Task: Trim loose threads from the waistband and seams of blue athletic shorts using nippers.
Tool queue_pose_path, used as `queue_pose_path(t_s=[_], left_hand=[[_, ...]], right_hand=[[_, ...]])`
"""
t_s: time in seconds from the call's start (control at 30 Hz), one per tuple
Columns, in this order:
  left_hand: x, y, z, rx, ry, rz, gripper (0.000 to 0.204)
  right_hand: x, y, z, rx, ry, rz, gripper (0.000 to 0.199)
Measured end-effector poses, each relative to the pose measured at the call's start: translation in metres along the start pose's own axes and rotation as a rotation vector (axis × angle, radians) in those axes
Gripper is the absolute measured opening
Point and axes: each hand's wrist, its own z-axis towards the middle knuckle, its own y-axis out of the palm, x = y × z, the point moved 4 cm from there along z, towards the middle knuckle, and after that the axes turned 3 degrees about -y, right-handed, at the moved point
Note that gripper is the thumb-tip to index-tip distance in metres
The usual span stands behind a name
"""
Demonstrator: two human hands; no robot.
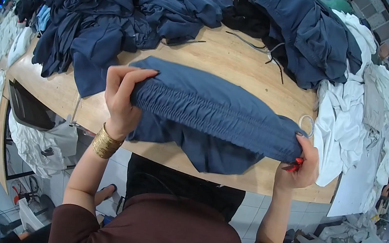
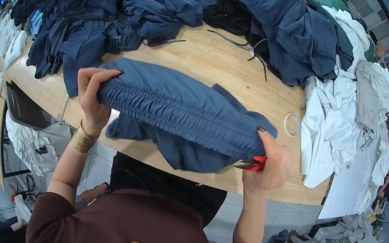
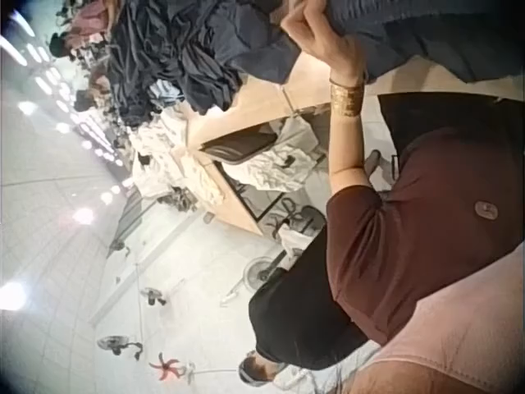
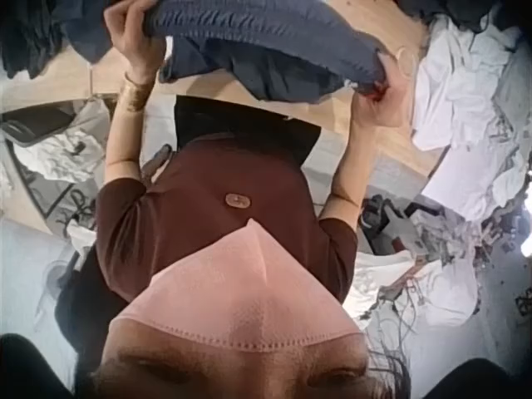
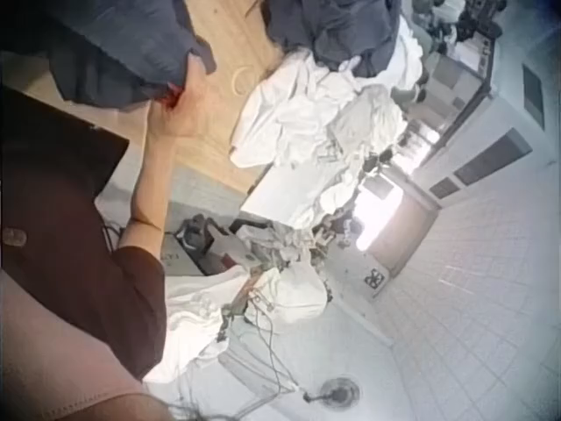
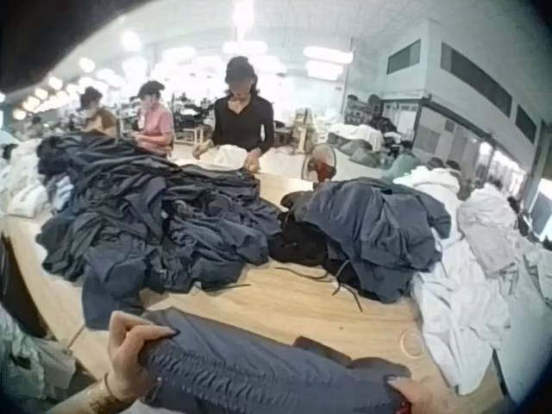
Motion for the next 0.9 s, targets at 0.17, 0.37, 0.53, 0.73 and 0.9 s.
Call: queue_pose_path(t_s=[0.17, 0.37, 0.53, 0.73, 0.9], left_hand=[[-0.009, 0.002, -0.02, 0.023, -0.033, 0.021, 0.04], [-0.009, 0.005, -0.022, 0.034, -0.046, 0.031, 0.041], [-0.015, 0.01, -0.024, -0.027, -0.091, 0.017, 0.041], [0.0, 0.042, -0.027, -0.507, -0.117, 0.058, 0.054], [0.045, 0.028, -0.039, -0.536, -0.191, -0.433, 0.044]], right_hand=[[-0.005, 0.002, -0.004, 0.014, 0.018, 0.015, 0.031], [0.0, 0.001, -0.008, 0.012, 0.009, -0.024, 0.03], [-0.002, 0.004, -0.014, -0.056, 0.059, 0.0, 0.031], [-0.01, 0.03, -0.016, -0.125, 0.121, 0.136, 0.036], [-0.009, 0.03, -0.022, -0.088, 0.23, 0.168, 0.036]])
